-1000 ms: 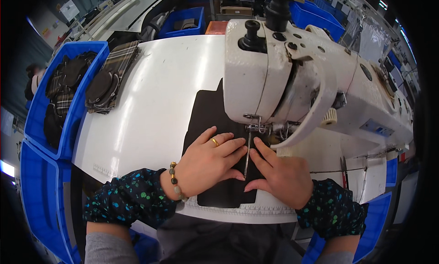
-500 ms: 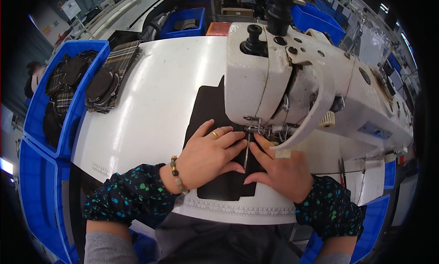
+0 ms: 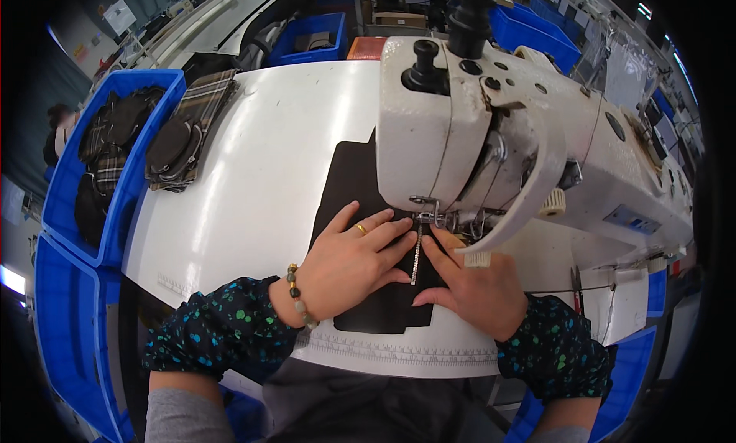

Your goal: Sewing pieces of fabric using an industrial sewing machine.

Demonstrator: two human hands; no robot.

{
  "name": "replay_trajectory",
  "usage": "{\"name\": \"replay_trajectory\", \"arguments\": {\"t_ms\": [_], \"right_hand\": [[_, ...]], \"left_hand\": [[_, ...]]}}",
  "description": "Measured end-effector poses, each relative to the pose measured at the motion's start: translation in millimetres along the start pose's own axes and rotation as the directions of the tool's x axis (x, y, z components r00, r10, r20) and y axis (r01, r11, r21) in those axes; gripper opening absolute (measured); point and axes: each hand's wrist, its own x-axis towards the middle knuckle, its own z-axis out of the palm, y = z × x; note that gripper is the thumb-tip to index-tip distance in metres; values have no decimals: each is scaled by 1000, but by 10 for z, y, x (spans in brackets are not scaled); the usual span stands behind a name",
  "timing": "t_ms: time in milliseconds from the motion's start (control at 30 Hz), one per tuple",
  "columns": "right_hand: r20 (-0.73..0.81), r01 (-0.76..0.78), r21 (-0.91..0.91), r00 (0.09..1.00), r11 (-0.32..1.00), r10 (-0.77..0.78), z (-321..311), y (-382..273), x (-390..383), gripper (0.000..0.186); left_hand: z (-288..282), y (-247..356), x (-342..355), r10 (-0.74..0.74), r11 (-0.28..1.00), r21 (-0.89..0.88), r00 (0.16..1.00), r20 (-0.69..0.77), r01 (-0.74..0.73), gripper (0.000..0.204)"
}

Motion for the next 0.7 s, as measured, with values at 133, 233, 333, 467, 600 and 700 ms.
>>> {"name": "replay_trajectory", "arguments": {"t_ms": [133,233,333,467,600,700], "right_hand": [[-53,97,-94,993,991,-103,-10,-91,-91,64],[-96,153,-6,984,988,-153,0,-160,-152,52],[-104,137,-22,985,990,-138,10,-195,-170,52],[-94,154,-67,983,986,-160,8,-215,-159,53],[-77,144,-69,986,987,-149,3,-214,-138,55],[-99,140,-94,984,986,-149,11,-179,-106,57]], "left_hand": [[-12,70,-115,-32,998,-48,999,41,34,45],[-37,123,-174,-34,992,-123,999,8,34,44],[-55,113,-162,-14,993,-120,1000,5,14,44],[-71,91,-145,6,996,-86,1000,19,-4,44],[-65,67,-138,1,998,-66,1000,-22,-3,45],[-38,20,-108,-5,996,-87,1000,13,6,48]]}}
